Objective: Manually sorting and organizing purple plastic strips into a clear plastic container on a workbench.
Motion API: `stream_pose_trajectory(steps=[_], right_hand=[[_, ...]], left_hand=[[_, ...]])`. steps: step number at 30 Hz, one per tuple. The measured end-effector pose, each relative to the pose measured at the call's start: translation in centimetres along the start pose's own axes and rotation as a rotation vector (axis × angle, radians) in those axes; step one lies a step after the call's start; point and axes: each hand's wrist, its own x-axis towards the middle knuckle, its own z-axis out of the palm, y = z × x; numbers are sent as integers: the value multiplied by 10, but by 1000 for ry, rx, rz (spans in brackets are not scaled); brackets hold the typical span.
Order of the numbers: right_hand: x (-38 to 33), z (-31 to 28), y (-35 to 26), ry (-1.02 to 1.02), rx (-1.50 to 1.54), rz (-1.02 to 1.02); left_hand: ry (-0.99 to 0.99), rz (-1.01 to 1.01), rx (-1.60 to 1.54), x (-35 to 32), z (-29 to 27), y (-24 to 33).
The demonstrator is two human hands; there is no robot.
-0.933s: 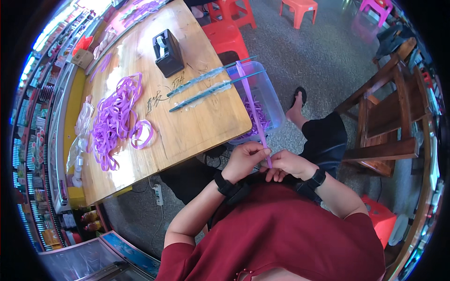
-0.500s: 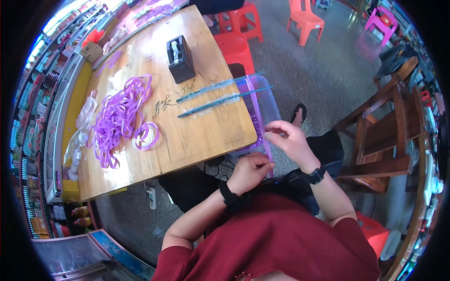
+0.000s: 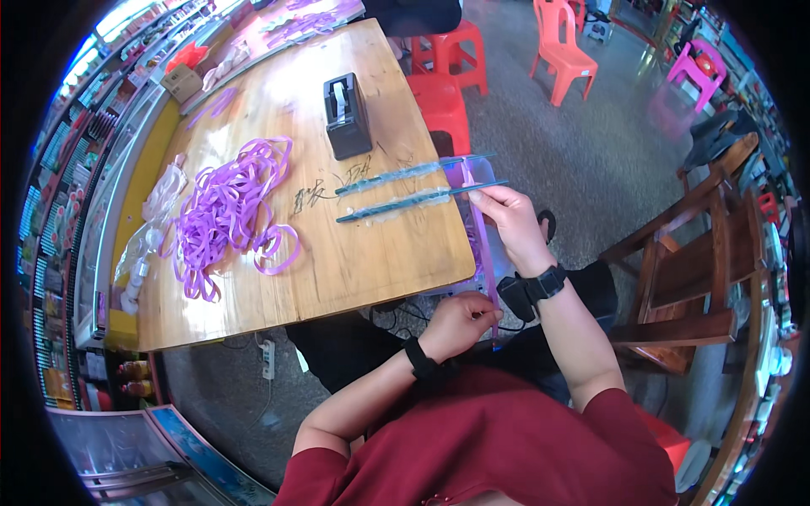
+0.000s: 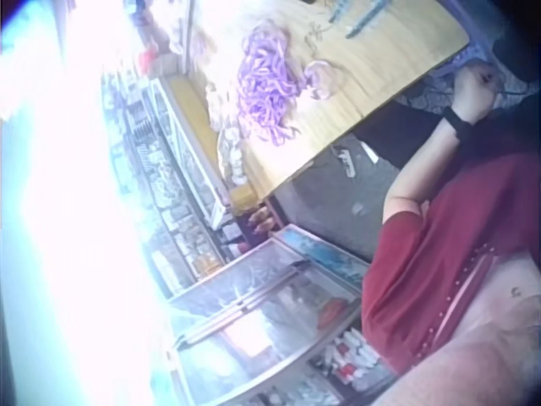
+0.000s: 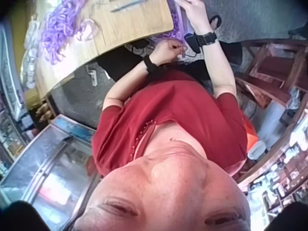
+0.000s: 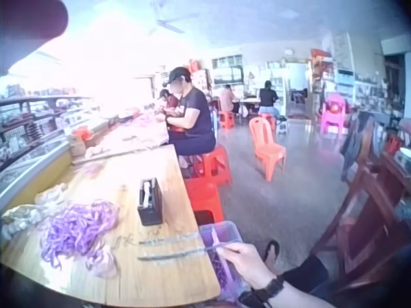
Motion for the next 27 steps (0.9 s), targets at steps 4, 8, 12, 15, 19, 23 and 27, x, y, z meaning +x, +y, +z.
stream_pose_trajectory(steps=[4,8,12,15,19,23,27], right_hand=[[11,-2,12,-47,178,12],[12,-6,17,-45,220,58],[11,-5,16,-18,174,20],[8,5,11,14,165,-26],[4,5,2,25,171,8],[0,-1,-7,-7,156,107],[-5,1,-18,-28,102,180]], left_hand=[[-26,-27,-30,1,-1,-1],[-47,-12,-70,1,-2,-5],[-96,-86,-105,2,-5,2],[-116,-83,-167,1,-4,1],[-165,10,-206,1,-5,6],[-171,39,-178,-2,-10,20],[-124,112,-196,-6,-12,32]])
